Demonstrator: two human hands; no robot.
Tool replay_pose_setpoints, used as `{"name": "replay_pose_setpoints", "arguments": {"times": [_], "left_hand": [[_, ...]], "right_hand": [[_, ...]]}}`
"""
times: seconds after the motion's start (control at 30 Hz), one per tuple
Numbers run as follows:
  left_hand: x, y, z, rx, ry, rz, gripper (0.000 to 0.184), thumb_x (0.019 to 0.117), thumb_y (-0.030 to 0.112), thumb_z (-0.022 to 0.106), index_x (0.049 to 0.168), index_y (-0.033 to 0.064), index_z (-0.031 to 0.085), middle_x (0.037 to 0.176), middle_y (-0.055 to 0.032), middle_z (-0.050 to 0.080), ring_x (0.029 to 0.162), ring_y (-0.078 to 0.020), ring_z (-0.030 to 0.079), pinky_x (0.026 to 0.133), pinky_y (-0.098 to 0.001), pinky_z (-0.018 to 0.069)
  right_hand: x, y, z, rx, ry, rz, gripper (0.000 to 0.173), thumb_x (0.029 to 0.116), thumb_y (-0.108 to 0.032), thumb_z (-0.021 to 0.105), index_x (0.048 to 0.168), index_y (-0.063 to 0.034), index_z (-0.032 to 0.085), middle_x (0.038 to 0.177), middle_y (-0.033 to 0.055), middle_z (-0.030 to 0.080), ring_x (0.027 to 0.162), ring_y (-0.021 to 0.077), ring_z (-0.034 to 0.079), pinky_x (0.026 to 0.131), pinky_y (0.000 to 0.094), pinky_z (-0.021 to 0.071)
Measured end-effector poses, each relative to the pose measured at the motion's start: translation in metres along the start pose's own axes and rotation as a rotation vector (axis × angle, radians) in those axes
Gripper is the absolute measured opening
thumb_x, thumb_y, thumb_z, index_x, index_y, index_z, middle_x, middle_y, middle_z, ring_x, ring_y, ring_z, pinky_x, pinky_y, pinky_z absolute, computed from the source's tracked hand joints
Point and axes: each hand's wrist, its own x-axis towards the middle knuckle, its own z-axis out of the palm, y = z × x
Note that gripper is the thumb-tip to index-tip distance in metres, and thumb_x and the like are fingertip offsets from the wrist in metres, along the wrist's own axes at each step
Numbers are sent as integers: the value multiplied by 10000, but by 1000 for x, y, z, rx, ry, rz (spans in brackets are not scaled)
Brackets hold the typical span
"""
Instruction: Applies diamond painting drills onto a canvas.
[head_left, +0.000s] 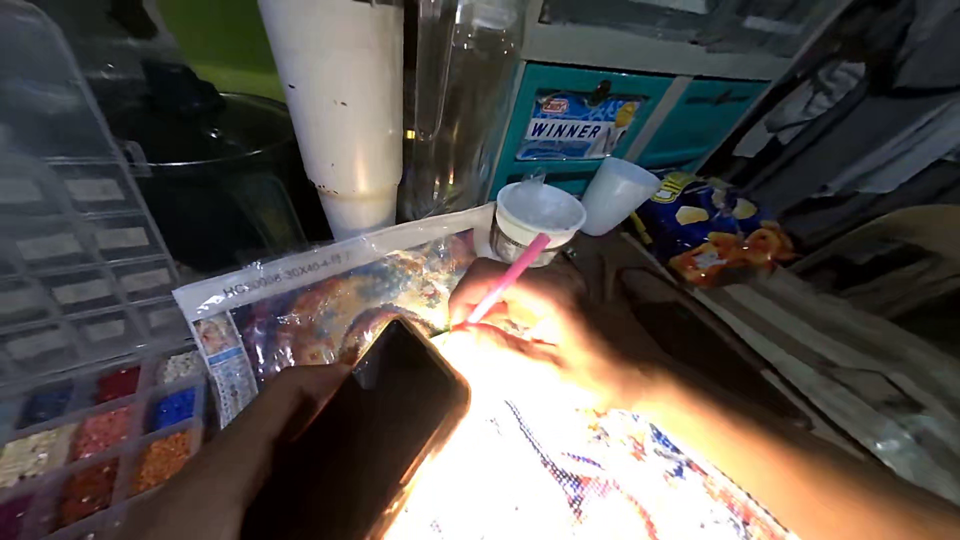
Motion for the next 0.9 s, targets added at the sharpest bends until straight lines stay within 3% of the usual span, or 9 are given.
{"name": "replay_pose_setpoints", "arguments": {"times": [0.17,0.37,0.53,0.7,0.9], "left_hand": [[3,1,2,58,4,-68,715,813,318,789,1384,18,483,1147,-116,645,956,-191,681,807,-402,598],[2,3,2,120,4,-118,737,810,294,796,1417,35,468,1181,-129,650,970,-222,690,816,-437,601],[5,1,0,89,-6,-104,711,812,304,785,1394,37,478,1109,-100,660,915,-195,687,772,-403,601],[5,4,2,132,-23,-143,752,802,332,816,1437,106,483,1208,-73,648,993,-174,684,819,-396,607],[5,5,2,86,-14,-175,740,776,348,838,1402,131,507,1063,-33,688,898,-154,694,772,-366,605]], "right_hand": [[-3,14,11,8,-4,-50,80,1001,-92,630,1011,-20,662,943,21,641,845,46,639,736,190,582],[-5,0,8,-79,-23,52,96,989,-86,642,1049,-34,695,968,4,667,867,28,648,765,172,574],[-4,4,8,-63,-5,-3,88,1001,-87,622,1025,-24,678,968,13,650,876,37,641,771,183,574],[-4,11,11,-92,31,-51,91,996,-91,627,1043,-24,668,982,7,665,929,40,649,817,198,578],[-3,-1,7,-113,4,23,106,990,-54,630,1061,11,673,1004,36,675,939,45,643,834,185,551]]}}
